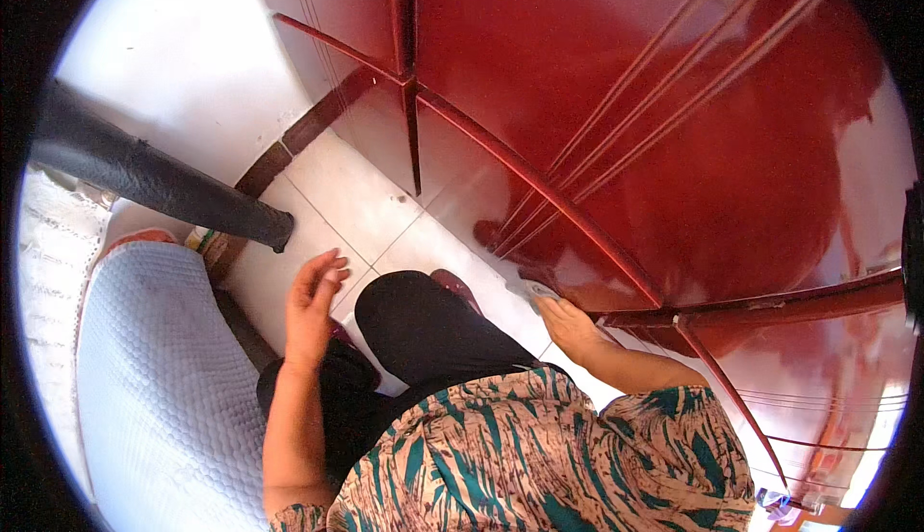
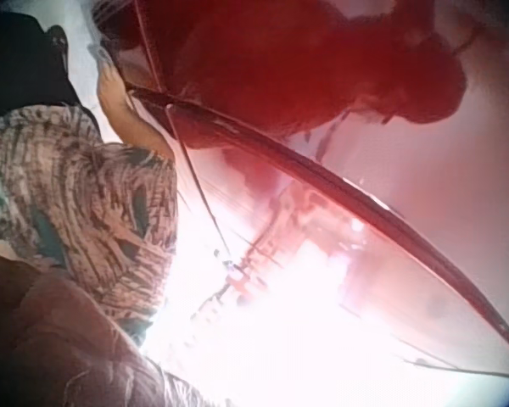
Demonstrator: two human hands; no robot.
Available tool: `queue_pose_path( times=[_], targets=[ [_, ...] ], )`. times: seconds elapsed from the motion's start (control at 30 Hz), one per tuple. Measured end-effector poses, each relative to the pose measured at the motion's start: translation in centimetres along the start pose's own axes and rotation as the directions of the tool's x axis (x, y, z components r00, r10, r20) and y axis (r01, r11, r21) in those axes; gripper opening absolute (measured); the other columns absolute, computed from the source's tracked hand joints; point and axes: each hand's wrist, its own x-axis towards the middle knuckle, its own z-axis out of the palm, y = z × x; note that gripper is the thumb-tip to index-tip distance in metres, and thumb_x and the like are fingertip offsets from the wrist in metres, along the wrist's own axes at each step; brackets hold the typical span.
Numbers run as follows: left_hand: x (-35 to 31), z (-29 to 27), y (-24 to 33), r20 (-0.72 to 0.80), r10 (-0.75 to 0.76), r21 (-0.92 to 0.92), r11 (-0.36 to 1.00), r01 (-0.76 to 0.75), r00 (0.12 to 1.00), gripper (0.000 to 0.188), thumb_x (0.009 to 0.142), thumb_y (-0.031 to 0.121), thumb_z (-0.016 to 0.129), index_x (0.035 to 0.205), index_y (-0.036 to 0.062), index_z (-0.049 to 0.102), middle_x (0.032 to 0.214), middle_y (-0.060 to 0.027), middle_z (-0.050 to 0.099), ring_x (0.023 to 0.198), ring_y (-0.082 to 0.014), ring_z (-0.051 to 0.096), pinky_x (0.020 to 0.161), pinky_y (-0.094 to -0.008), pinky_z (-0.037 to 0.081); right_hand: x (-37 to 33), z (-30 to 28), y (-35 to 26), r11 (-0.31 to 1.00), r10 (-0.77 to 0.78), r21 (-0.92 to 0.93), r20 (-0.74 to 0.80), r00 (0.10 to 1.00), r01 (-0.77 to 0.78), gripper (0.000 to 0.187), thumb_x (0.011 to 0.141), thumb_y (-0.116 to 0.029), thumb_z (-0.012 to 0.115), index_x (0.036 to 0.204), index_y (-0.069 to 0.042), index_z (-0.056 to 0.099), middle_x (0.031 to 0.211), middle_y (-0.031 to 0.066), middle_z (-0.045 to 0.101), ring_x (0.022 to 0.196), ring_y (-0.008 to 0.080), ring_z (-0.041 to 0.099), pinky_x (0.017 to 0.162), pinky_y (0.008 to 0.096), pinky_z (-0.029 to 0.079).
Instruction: The person wipes the exterior of a red cabinet with a grey cloth, moving their hand across the panels and edges of the upper and lower sections.
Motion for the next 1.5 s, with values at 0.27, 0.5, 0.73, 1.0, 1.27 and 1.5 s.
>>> queue_pose_path(
  times=[0.27,0.5,0.73,1.0,1.27,1.5],
  targets=[
    [-1.3,-3.8,-0.2,-0.253,-0.138,-0.112,0.987,0.113,0.958,0.036,0.095,0.025,0.055,0.125,0.0052,0.055,0.117,-0.0083,0.062,0.106,-0.0185,0.059,0.092,-0.0323,0.045,4.3,1.0,-0.6,0.995,-0.062,0.079,0.020,0.998,0.061,0.042,0.086,-0.019,0.049,0.121,0.001,0.060,0.141,0.0113,0.044,0.129,0.0230,0.034,0.104,0.0335,0.024],
    [-2.0,-1.9,1.0,-0.154,-0.280,-0.121,0.957,0.263,0.947,0.031,0.095,0.018,0.055,0.121,0.0020,0.056,0.113,-0.0085,0.062,0.102,-0.0155,0.057,0.086,-0.0269,0.044,15.4,-2.8,1.5,0.980,0.139,0.161,-0.145,0.980,-0.115,0.049,0.088,-0.015,0.045,0.133,0.004,0.047,0.147,0.0091,0.036,0.135,0.0194,0.030,0.107,0.0312,0.022],
    [-1.7,-0.8,1.1,-0.065,-0.219,-0.006,0.976,0.219,0.974,0.035,0.095,0.022,0.055,0.123,0.0020,0.055,0.115,-0.0107,0.062,0.104,-0.0185,0.059,0.088,-0.0296,0.045,17.1,-5.4,2.4,0.973,0.211,0.135,-0.190,0.959,-0.188,0.049,0.087,-0.016,0.045,0.132,0.003,0.048,0.146,0.0101,0.036,0.134,0.0201,0.029,0.105,0.0298,0.023],
    [-2.0,-0.3,0.2,0.005,-0.224,-0.001,0.975,0.224,0.975,0.036,0.094,0.023,0.055,0.125,0.0036,0.053,0.117,-0.0101,0.059,0.106,-0.0172,0.055,0.077,-0.0268,0.048,4.5,3.3,-2.5,0.995,-0.090,-0.020,0.175,0.980,0.095,0.042,0.083,-0.017,0.051,0.119,0.002,0.061,0.134,0.0138,0.047,0.122,0.0232,0.036,0.100,0.0300,0.026],
    [-1.9,-0.8,-0.5,-0.021,-0.233,-0.043,0.972,0.232,0.972,0.032,0.095,0.017,0.053,0.123,0.0003,0.053,0.114,-0.0112,0.061,0.104,-0.0176,0.057,0.092,-0.0296,0.042,4.3,-1.5,0.3,1.000,0.013,0.021,-0.044,0.999,-0.012,0.045,0.084,-0.018,0.050,0.123,0.001,0.058,0.145,0.0118,0.038,0.131,0.0229,0.031,0.103,0.0331,0.025],
    [-2.0,-2.0,-1.0,-0.117,-0.195,-0.006,0.981,0.195,0.974,0.034,0.094,0.018,0.054,0.124,0.0019,0.054,0.115,-0.0100,0.061,0.103,-0.0174,0.056,0.089,-0.0297,0.043,2.0,-11.3,7.7,0.973,0.203,0.158,-0.238,0.950,-0.168,0.053,0.083,-0.014,0.049,0.132,0.005,0.045,0.150,0.0118,0.031,0.136,0.0206,0.027,0.103,0.0318,0.027]
  ],
)
